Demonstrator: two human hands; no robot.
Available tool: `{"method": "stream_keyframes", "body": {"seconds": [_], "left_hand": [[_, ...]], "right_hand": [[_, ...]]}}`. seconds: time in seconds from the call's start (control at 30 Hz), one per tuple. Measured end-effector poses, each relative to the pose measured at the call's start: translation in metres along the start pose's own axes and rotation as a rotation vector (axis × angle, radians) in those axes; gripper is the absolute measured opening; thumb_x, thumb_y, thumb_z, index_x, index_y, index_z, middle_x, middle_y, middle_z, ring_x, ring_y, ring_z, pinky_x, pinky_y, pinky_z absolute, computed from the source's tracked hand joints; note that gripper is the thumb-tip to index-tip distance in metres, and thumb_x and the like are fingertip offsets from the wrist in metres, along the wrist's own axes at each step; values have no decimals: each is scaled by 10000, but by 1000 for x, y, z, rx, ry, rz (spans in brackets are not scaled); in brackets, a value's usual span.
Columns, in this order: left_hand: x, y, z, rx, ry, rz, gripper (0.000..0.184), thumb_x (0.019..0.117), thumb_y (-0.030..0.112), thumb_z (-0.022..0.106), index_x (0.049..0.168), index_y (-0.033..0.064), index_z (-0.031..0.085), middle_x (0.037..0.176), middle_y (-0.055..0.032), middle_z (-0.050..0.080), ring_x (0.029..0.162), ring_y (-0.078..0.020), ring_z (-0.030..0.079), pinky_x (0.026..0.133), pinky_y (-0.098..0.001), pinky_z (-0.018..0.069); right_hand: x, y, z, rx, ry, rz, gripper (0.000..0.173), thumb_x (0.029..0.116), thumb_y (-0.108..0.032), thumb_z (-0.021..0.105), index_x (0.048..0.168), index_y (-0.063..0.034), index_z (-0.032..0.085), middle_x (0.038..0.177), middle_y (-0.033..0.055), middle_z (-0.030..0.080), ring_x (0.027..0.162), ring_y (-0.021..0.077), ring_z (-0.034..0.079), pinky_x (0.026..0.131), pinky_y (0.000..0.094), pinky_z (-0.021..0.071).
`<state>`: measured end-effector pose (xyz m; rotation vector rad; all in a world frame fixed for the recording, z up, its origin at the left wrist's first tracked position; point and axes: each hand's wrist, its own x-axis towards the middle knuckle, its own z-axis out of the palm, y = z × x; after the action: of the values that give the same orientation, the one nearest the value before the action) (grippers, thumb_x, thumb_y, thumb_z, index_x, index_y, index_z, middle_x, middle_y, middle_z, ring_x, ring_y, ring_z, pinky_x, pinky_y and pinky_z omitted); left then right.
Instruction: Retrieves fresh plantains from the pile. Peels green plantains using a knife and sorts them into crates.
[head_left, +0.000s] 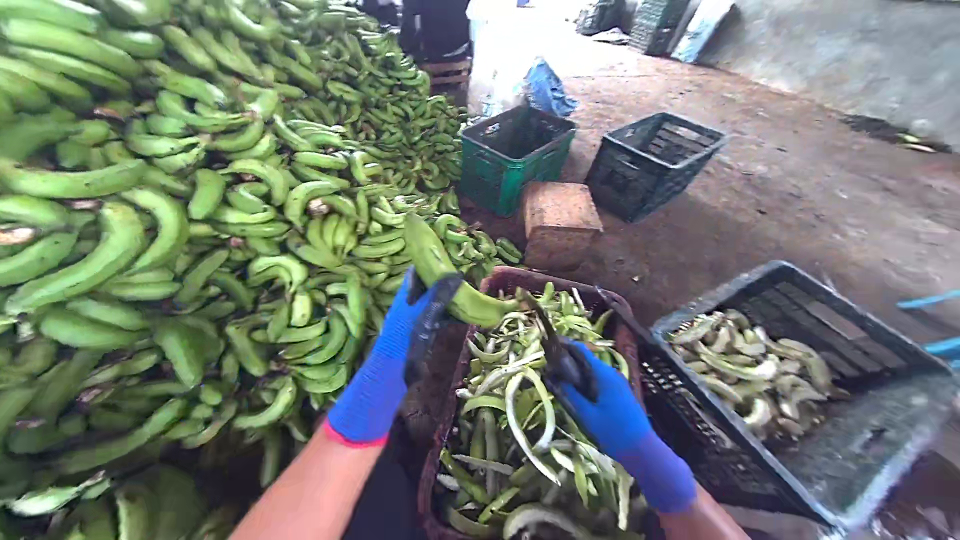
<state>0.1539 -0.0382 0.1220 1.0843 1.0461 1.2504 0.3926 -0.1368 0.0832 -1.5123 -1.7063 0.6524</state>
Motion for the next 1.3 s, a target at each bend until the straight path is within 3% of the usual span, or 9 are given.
{"method": "stream_keyframes", "body": {"seconds": [0.23, 0.33, 0.4, 0.53, 0.67, 0.8, 0.93, 1.17, 1.3], "left_hand": [[-28, -54, 68, 461, 3, 344, 733, 853, 249, 779, 1415, -79, 442, 1229, -189, 650, 1123, -132, 638, 997, -300, 506], [-35, -67, 68, 241, -93, 342, 724, 850, 165, 762, 1408, -130, 405, 1228, -156, 642, 1101, -60, 633, 969, -225, 515], [-31, -62, 65, 43, -184, 223, 653, 898, 91, 672, 1441, -65, 346, 1192, -50, 633, 1036, -25, 651, 900, -212, 561], [-14, -68, 55, -16, -197, -2, 462, 1073, 305, 361, 1449, 42, 409, 1022, 1, 651, 846, -30, 643, 761, -215, 560], [-18, -62, 64, -1, -168, -135, 436, 1125, 300, 242, 1390, 76, 506, 1007, -17, 662, 829, -38, 642, 745, -215, 552], [-41, -58, 72, 63, -277, -105, 433, 1105, 195, 264, 1465, 32, 440, 1186, -28, 630, 997, 7, 614, 885, -178, 517], [-39, -55, 68, -55, -444, -258, 408, 1083, 282, 349, 1410, 73, 477, 995, -29, 669, 794, -76, 667, 701, -232, 584], [-24, -60, 62, 103, -159, -59, 423, 1098, 195, 310, 1492, 79, 409, 1100, -43, 647, 874, -46, 642, 788, -227, 549], [-43, -55, 61, 270, -367, -34, 476, 1085, 215, 306, 1517, 30, 379, 1262, -68, 607, 1033, 4, 600, 918, -196, 501]], "right_hand": [[-19, 11, -33, 104, 179, -12, 471, 956, -246, 600, 1296, 81, 593, 1007, 83, 719, 821, 57, 697, 758, 244, 601], [-10, 24, -35, -159, -427, 471, 457, 1080, -324, 501, 1381, 13, 569, 1186, 242, 674, 1059, 330, 676, 983, 515, 506], [-4, 41, -26, -166, -588, 570, 470, 1105, -383, 417, 1383, -29, 551, 1118, 237, 670, 943, 354, 683, 869, 541, 534], [-19, 43, -36, -115, -304, 173, 492, 1033, -280, 498, 1502, -131, 522, 1359, 154, 638, 1213, 276, 637, 1047, 496, 491], [-21, 49, -23, -378, -25, -350, 500, 870, -427, 683, 1267, -126, 723, 1122, 210, 711, 992, 396, 700, 810, 569, 571], [3, 49, -35, -459, 102, -155, 490, 883, -298, 733, 1347, -149, 681, 1140, 233, 692, 1010, 440, 680, 818, 626, 550], [22, 57, -66, -429, 161, 122, 550, 979, -201, 665, 1508, -153, 522, 1281, 255, 629, 1122, 452, 636, 896, 665, 506], [-12, 45, -38, -266, -237, -191, 513, 920, -326, 651, 1399, -143, 642, 1226, 207, 685, 1087, 388, 676, 903, 595, 535], [19, 54, -48, -411, 24, -185, 527, 877, -278, 740, 1387, -177, 655, 1156, 227, 682, 1036, 435, 659, 853, 633, 523]]}}
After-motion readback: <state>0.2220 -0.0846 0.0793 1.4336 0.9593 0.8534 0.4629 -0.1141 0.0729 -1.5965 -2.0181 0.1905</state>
